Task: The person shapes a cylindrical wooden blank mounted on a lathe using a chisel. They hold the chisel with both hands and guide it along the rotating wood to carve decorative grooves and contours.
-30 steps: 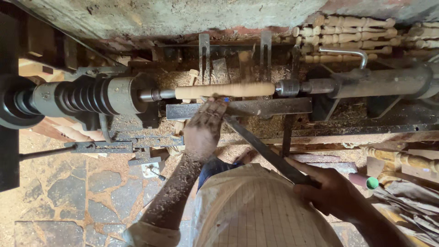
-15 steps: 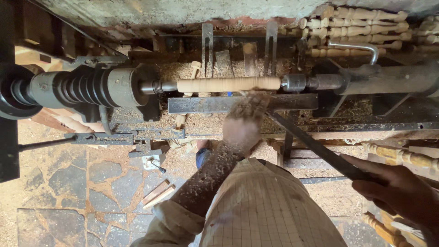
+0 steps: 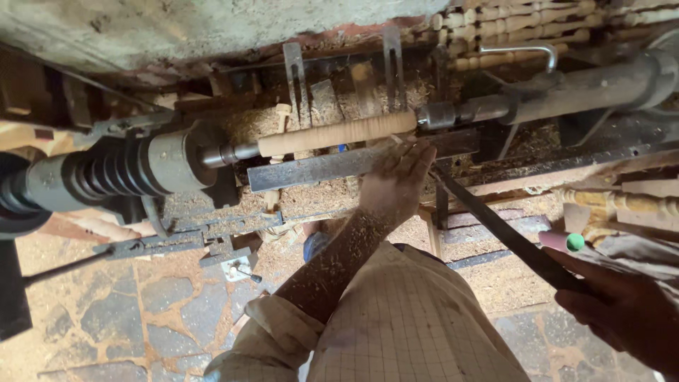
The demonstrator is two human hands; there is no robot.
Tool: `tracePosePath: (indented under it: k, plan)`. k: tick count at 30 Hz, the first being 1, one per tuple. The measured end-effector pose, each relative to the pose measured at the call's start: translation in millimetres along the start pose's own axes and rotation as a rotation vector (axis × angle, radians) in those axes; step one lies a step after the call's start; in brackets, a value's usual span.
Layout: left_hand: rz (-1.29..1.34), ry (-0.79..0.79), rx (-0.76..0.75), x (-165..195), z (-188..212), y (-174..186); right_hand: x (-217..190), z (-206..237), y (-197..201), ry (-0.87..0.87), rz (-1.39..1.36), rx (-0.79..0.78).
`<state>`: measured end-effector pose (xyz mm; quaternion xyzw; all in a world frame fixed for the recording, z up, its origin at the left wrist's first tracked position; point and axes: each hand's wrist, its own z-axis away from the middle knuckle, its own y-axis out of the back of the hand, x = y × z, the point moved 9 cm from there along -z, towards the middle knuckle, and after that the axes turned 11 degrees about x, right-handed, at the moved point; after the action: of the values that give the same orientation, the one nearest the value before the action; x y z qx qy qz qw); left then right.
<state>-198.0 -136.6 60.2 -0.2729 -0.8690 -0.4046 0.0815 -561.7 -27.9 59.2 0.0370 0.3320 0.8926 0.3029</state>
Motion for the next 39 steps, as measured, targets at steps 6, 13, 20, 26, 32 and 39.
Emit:
tracePosePath:
  k: [6, 13, 20, 26, 32, 39]
  plan:
    - [0.148, -0.072, 0.044, -4.8, 11.4, -5.2, -11.7, 55.6, -37.5, 0.031, 0.186, 0.130]
    - [0.680, -0.109, 0.103, -9.9, 4.3, 3.1, -20.7, 102.5, -125.0, -0.057, -0.472, 0.293]
    - [0.285, -0.218, -0.118, -2.0, 18.4, -7.8, -68.8, 148.0, -165.6, 0.045, -0.424, 0.493]
    - [0.355, -0.225, -0.150, 3.6, 1.1, -10.3, -108.9, 164.5, -197.8, -0.230, -0.473, 0.388]
    - [0.438, -0.240, -0.142, 1.3, -6.2, -0.3, -132.1, 182.1, -190.4, -0.250, -0.500, 0.454]
    - [0.417, -0.216, -0.144, -5.1, 4.6, 4.7, -104.7, 182.8, -168.3, -0.295, -0.456, 0.360]
